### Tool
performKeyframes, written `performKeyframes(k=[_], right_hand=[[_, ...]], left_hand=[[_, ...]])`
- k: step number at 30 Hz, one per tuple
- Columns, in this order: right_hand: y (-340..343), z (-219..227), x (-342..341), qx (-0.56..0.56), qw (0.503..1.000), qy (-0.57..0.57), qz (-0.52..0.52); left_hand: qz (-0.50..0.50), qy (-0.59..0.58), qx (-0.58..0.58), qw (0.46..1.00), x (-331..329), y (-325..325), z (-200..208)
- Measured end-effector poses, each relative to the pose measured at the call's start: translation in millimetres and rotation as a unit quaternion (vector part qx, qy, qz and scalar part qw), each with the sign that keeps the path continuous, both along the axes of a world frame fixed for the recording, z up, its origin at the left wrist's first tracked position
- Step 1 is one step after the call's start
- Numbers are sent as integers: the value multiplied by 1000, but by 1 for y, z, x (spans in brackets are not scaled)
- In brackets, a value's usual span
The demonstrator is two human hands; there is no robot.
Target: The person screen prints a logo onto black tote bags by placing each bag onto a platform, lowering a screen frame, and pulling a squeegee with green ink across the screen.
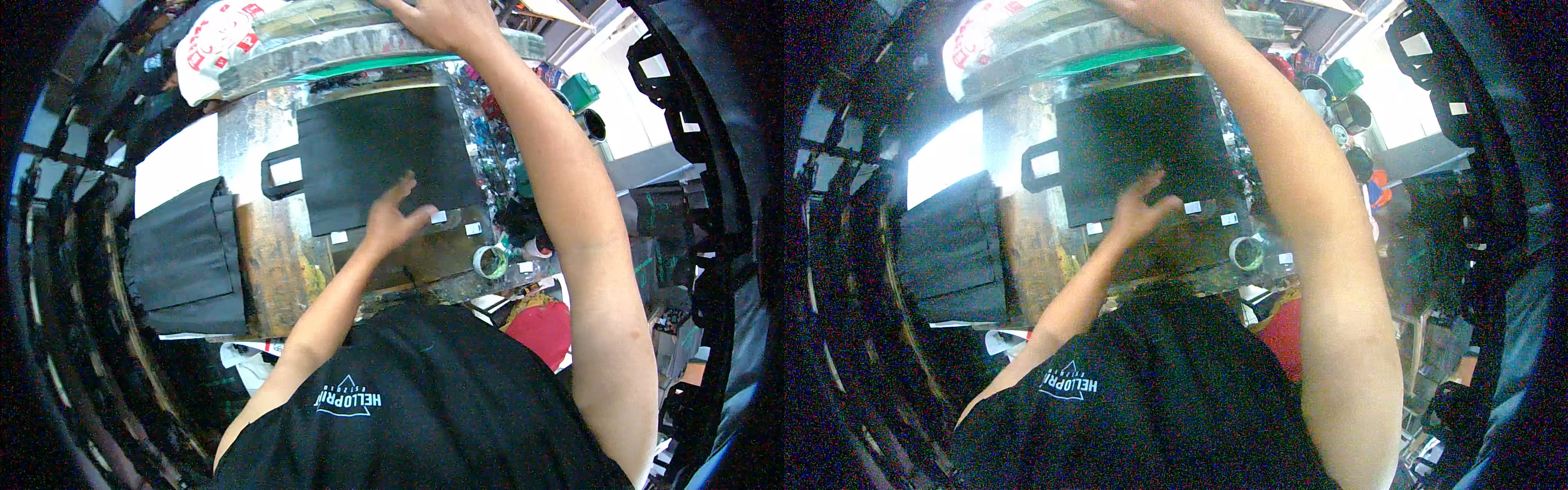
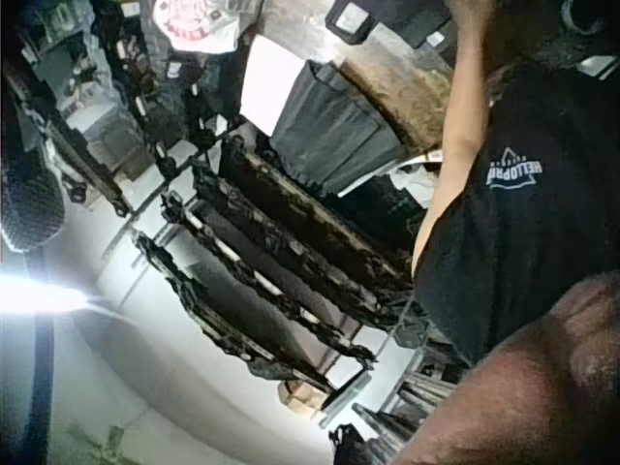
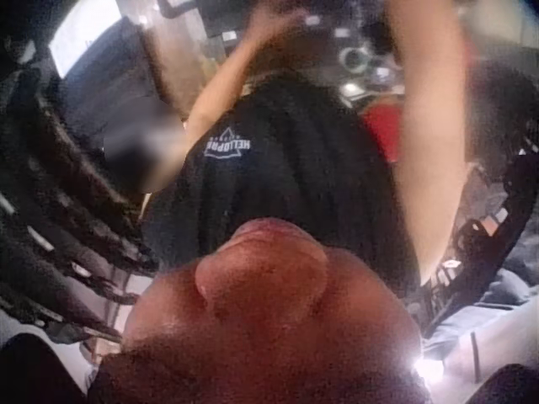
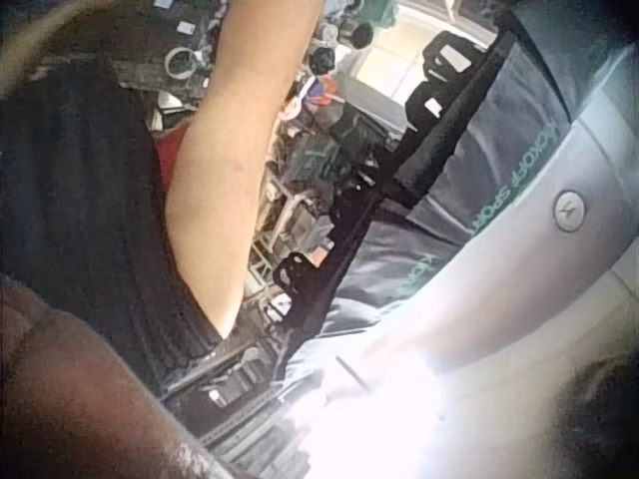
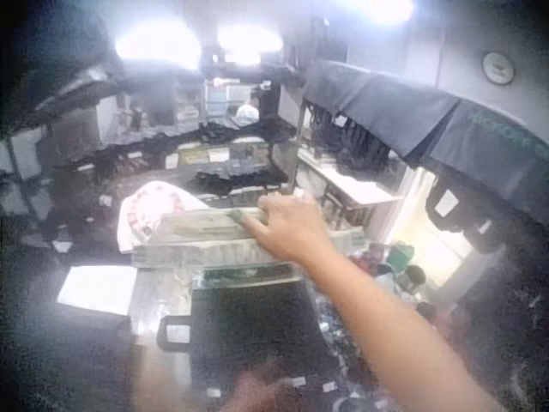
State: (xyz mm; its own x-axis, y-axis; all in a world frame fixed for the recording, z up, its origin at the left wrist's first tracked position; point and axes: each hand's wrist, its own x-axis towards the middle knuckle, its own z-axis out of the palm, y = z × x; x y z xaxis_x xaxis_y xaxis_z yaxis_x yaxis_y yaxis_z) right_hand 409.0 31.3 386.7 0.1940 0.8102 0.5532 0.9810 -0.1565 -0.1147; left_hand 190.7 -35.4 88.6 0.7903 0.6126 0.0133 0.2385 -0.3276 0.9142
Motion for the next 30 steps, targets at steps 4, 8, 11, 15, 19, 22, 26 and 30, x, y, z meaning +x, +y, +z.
performKeyframes(k=[4,8,11,15,19,22,26,30], right_hand=[[-27,-38,-5,-27,993,-116,-7],[-86,-101,-23,-223,971,-52,69],[-113,-174,-37,-264,963,-14,46],[-116,-230,-29,-297,952,46,54],[-120,-220,-21,-339,937,48,70],[-135,-225,-31,-349,933,48,67],[-165,-262,-67,-290,957,-23,26],[-152,-272,-65,-241,969,-47,40]], left_hand=[[121,-386,-263,876,-66,56,111],[182,-371,-485,770,-123,47,140],[215,-254,-503,798,-148,10,71],[268,-194,-540,774,-159,-2,-13],[289,-152,-537,778,-156,-1,-16],[289,-156,-536,778,-151,-1,-19],[273,-154,-541,780,-148,-2,-24],[302,-154,-527,779,-149,-5,-30]])
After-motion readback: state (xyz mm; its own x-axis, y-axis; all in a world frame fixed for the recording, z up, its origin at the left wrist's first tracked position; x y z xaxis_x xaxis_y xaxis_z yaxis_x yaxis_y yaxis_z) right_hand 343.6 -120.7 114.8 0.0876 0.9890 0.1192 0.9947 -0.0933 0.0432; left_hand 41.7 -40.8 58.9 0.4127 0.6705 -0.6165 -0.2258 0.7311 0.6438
